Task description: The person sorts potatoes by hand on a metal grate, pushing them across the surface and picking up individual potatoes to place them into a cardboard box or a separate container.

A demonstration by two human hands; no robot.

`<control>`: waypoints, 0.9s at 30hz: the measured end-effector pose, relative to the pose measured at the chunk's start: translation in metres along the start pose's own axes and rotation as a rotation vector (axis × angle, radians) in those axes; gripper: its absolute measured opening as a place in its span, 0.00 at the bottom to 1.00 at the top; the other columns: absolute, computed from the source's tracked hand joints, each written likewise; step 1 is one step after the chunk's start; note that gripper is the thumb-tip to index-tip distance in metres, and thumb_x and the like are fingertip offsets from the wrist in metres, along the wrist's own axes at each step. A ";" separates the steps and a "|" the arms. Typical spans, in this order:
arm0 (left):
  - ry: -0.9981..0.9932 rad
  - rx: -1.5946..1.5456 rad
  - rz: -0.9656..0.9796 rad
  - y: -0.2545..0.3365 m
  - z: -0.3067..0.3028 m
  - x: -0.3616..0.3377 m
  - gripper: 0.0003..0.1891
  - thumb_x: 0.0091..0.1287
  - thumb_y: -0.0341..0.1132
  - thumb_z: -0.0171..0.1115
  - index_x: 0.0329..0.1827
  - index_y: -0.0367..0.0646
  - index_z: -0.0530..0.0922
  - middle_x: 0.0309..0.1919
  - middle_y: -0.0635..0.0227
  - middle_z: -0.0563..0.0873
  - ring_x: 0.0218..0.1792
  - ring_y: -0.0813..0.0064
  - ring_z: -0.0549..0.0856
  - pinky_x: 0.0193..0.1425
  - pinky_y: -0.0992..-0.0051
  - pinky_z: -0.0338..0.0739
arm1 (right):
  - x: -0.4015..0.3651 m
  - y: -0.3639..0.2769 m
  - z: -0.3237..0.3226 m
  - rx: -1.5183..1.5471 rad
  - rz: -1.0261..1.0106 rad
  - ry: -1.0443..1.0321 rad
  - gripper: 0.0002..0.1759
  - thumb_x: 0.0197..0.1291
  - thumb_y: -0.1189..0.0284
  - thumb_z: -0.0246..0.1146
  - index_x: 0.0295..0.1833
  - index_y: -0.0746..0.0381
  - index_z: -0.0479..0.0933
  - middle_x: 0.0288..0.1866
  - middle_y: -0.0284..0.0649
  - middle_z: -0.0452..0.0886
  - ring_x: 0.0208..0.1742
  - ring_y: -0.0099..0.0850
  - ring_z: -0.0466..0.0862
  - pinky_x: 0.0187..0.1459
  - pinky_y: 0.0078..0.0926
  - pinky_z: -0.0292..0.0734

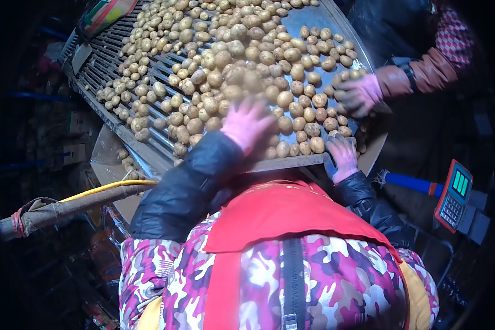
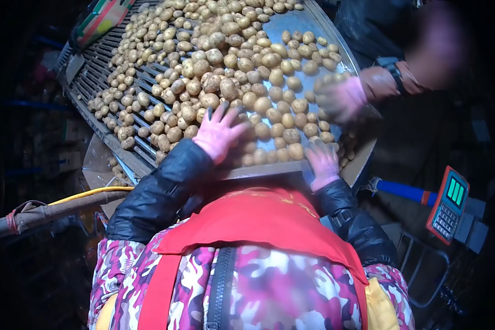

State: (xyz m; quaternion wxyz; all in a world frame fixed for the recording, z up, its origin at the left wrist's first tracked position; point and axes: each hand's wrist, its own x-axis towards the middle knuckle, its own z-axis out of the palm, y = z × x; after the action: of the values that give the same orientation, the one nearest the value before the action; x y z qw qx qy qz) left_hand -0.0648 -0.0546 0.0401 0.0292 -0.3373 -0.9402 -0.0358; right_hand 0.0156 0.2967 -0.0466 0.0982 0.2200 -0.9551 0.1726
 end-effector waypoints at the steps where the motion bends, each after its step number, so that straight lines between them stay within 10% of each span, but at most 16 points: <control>1: -0.045 -0.084 -0.033 -0.008 -0.003 0.008 0.29 0.62 0.34 0.68 0.69 0.62 0.79 0.72 0.54 0.74 0.71 0.45 0.74 0.70 0.43 0.74 | 0.002 -0.001 -0.003 0.013 -0.009 -0.024 0.25 0.59 0.64 0.69 0.62 0.59 0.81 0.67 0.49 0.81 0.73 0.52 0.76 0.73 0.58 0.66; 6: -0.170 -0.223 -0.423 0.004 -0.013 0.007 0.25 0.64 0.36 0.65 0.67 0.63 0.80 0.69 0.54 0.74 0.65 0.44 0.77 0.63 0.45 0.78 | 0.035 -0.014 -0.021 0.161 -0.085 -0.063 0.26 0.60 0.67 0.68 0.65 0.60 0.80 0.67 0.50 0.81 0.70 0.54 0.77 0.72 0.52 0.70; 10: -0.071 0.011 0.022 0.000 0.006 -0.008 0.22 0.63 0.35 0.65 0.62 0.61 0.81 0.69 0.54 0.72 0.62 0.38 0.77 0.60 0.50 0.83 | 0.114 -0.038 -0.022 0.187 -0.168 -0.131 0.31 0.64 0.64 0.69 0.72 0.59 0.76 0.70 0.53 0.79 0.68 0.53 0.79 0.70 0.49 0.73; 13: -0.271 -0.131 -0.097 -0.001 0.008 0.009 0.22 0.62 0.35 0.67 0.60 0.61 0.82 0.71 0.54 0.72 0.64 0.42 0.78 0.56 0.50 0.86 | 0.193 -0.066 -0.010 0.291 -0.113 -0.157 0.36 0.68 0.59 0.68 0.78 0.58 0.70 0.71 0.55 0.78 0.69 0.55 0.79 0.69 0.49 0.76; 16: 0.052 -0.272 -0.262 -0.017 0.025 -0.012 0.22 0.65 0.33 0.67 0.63 0.57 0.80 0.66 0.55 0.77 0.60 0.50 0.83 0.51 0.56 0.88 | 0.259 -0.093 0.004 0.263 0.074 -0.328 0.40 0.69 0.51 0.68 0.81 0.56 0.66 0.72 0.57 0.77 0.71 0.56 0.79 0.70 0.49 0.76; 19: 0.198 -1.416 -0.893 -0.031 -0.009 -0.041 0.22 0.70 0.33 0.65 0.67 0.50 0.77 0.63 0.57 0.80 0.57 0.56 0.86 0.54 0.57 0.88 | 0.283 -0.114 0.022 0.184 0.133 -0.480 0.42 0.67 0.49 0.67 0.81 0.56 0.66 0.74 0.57 0.76 0.73 0.54 0.78 0.74 0.44 0.72; 21: 0.482 -2.141 -0.829 -0.039 -0.025 -0.081 0.31 0.73 0.35 0.64 0.78 0.47 0.68 0.66 0.54 0.81 0.65 0.53 0.85 0.65 0.51 0.87 | 0.281 -0.099 0.053 0.247 0.060 -0.284 0.42 0.65 0.52 0.70 0.81 0.55 0.67 0.73 0.58 0.78 0.72 0.55 0.79 0.73 0.46 0.74; 22: 0.560 -1.795 -0.683 -0.042 -0.009 -0.093 0.31 0.69 0.29 0.67 0.76 0.46 0.70 0.63 0.55 0.82 0.61 0.56 0.86 0.60 0.57 0.87 | 0.282 -0.093 0.059 0.311 0.062 -0.261 0.39 0.64 0.55 0.70 0.79 0.56 0.70 0.69 0.59 0.81 0.70 0.56 0.81 0.71 0.44 0.76; 24: 0.728 -2.344 -0.839 -0.019 -0.066 -0.108 0.30 0.69 0.20 0.67 0.75 0.45 0.73 0.59 0.54 0.85 0.57 0.57 0.87 0.59 0.57 0.87 | 0.285 -0.070 0.077 0.729 0.219 -0.335 0.38 0.62 0.59 0.72 0.77 0.55 0.73 0.62 0.50 0.85 0.61 0.47 0.87 0.57 0.46 0.86; 27: 0.767 -1.962 -0.792 -0.006 -0.070 -0.120 0.29 0.75 0.33 0.66 0.78 0.44 0.71 0.58 0.56 0.85 0.56 0.57 0.87 0.59 0.55 0.86 | 0.273 -0.071 0.068 1.637 0.601 -0.452 0.38 0.63 0.59 0.67 0.78 0.59 0.70 0.56 0.45 0.84 0.50 0.40 0.89 0.49 0.42 0.88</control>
State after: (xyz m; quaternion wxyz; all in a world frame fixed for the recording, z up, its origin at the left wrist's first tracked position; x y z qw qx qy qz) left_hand 0.0261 -0.1409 0.0997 0.0250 0.1414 -0.4749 -0.8682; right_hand -0.2008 0.1060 -0.0165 -0.3285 -0.0092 -0.5471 0.7698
